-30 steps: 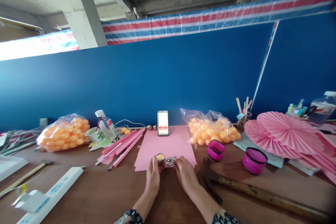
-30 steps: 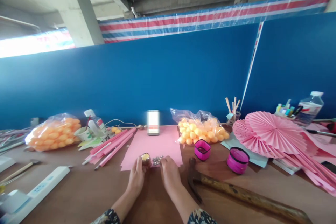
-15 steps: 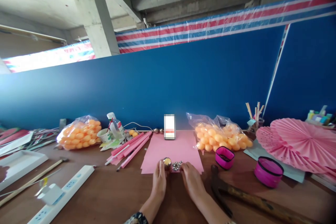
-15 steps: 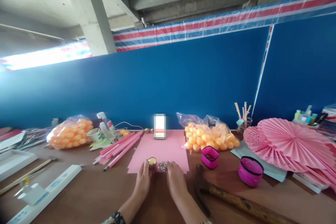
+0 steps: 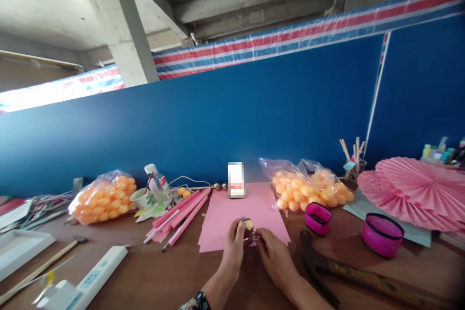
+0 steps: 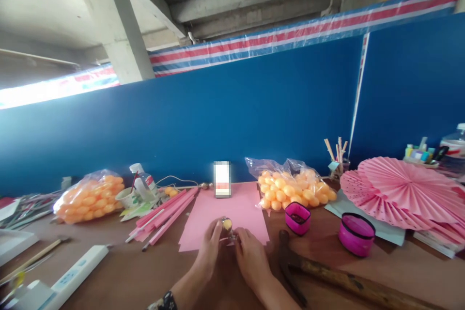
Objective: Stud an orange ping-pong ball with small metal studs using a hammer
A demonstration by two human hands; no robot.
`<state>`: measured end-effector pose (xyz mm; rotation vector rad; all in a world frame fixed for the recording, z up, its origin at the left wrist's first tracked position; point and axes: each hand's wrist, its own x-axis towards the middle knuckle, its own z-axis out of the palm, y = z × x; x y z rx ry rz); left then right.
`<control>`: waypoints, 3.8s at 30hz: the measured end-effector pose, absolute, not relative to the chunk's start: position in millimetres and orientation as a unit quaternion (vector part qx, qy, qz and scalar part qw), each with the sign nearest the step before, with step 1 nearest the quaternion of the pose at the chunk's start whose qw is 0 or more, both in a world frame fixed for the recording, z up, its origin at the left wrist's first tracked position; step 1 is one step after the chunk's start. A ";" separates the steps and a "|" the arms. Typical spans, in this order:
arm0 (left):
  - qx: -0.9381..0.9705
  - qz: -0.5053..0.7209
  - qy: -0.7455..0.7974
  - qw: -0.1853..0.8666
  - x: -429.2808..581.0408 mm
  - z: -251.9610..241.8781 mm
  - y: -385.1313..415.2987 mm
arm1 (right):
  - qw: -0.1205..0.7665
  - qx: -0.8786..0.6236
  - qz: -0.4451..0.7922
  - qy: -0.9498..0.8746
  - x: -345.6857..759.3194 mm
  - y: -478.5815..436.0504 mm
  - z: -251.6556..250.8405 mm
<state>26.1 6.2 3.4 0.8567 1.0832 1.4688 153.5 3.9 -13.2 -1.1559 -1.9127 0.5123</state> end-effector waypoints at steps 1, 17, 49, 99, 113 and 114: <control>0.352 0.618 0.445 0.544 28.3 3.8 6.4 | 0.416 -0.458 0.210 -0.757 153.6 3.2 -12.8; 0.263 0.649 0.347 0.624 32.4 -6.4 -0.1 | 0.475 -0.439 0.338 -0.684 157.5 -4.9 -5.4; 0.347 0.585 0.414 0.605 34.5 5.4 -7.4 | 0.533 -0.460 0.391 -0.592 158.8 -2.6 -2.6; 0.407 0.564 0.409 0.591 32.1 -4.3 -5.5 | 0.537 -0.415 0.526 -0.513 159.1 -3.5 3.2; 0.400 0.582 0.397 0.586 34.3 -1.0 -6.4 | 0.512 -0.444 0.513 -0.526 159.8 -4.2 5.3; 0.399 0.582 0.397 0.587 34.4 -1.0 -6.4 | 0.511 -0.447 0.512 -0.526 159.8 -4.3 5.2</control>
